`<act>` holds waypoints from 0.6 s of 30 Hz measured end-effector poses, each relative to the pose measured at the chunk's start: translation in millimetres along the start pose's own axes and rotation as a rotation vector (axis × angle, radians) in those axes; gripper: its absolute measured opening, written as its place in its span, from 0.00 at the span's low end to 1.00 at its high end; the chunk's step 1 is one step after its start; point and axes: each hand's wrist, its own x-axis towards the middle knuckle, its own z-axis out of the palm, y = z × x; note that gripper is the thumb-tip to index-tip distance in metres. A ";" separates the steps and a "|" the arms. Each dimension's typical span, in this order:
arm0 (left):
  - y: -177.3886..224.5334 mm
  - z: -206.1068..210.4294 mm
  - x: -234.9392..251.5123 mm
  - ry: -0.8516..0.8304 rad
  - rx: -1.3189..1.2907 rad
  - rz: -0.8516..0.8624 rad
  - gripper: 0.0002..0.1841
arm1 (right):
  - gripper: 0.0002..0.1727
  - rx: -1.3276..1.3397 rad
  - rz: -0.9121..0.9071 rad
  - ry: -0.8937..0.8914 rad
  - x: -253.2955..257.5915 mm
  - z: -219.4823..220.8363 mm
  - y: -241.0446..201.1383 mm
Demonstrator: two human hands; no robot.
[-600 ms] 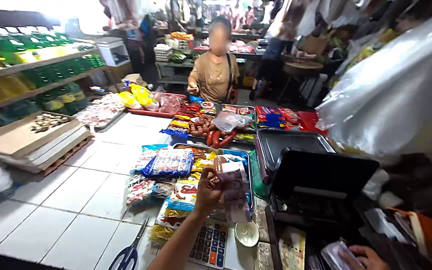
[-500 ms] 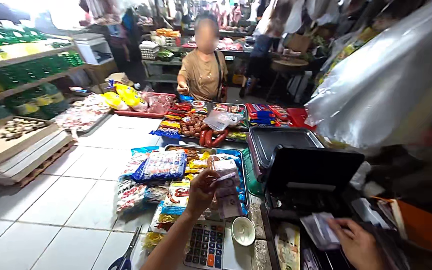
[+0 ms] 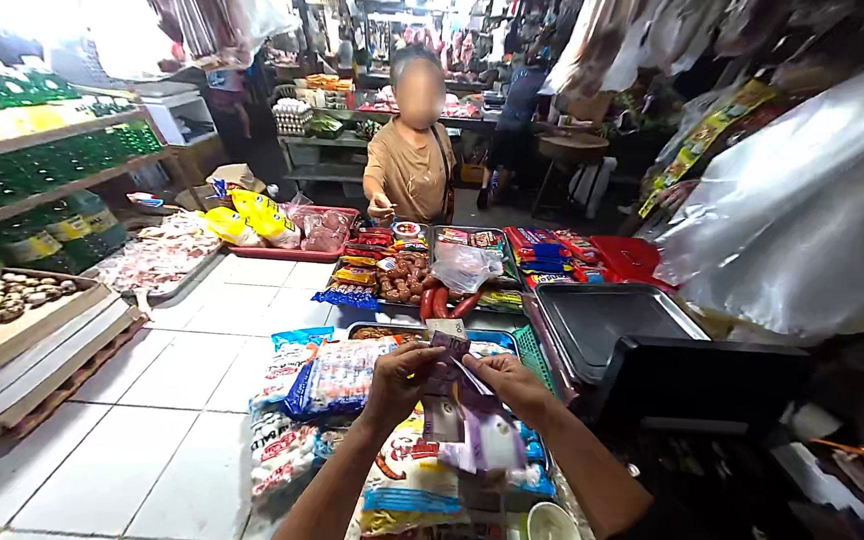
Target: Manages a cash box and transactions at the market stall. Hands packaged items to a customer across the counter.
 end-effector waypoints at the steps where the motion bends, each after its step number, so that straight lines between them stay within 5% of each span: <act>1: -4.0 -7.7 0.9 -0.044 -0.047 -0.057 0.13 | 0.25 -0.061 0.022 0.007 15.0 5.8 2.0; 4: -23.5 -23.5 3.6 0.008 -0.088 -0.189 0.17 | 0.27 -0.243 0.024 0.017 55.4 26.4 3.3; 10: -63.5 -51.0 25.5 0.466 -0.219 -0.504 0.06 | 0.32 -0.333 -0.178 0.106 126.6 70.6 -5.0; 13: -82.3 -83.7 33.8 0.520 -0.064 -0.534 0.08 | 0.26 -0.429 -0.227 -0.149 151.0 74.1 -25.1; 18: -119.6 -117.9 21.2 0.595 -0.141 -0.433 0.21 | 0.29 -0.921 0.093 -0.574 148.5 45.7 21.3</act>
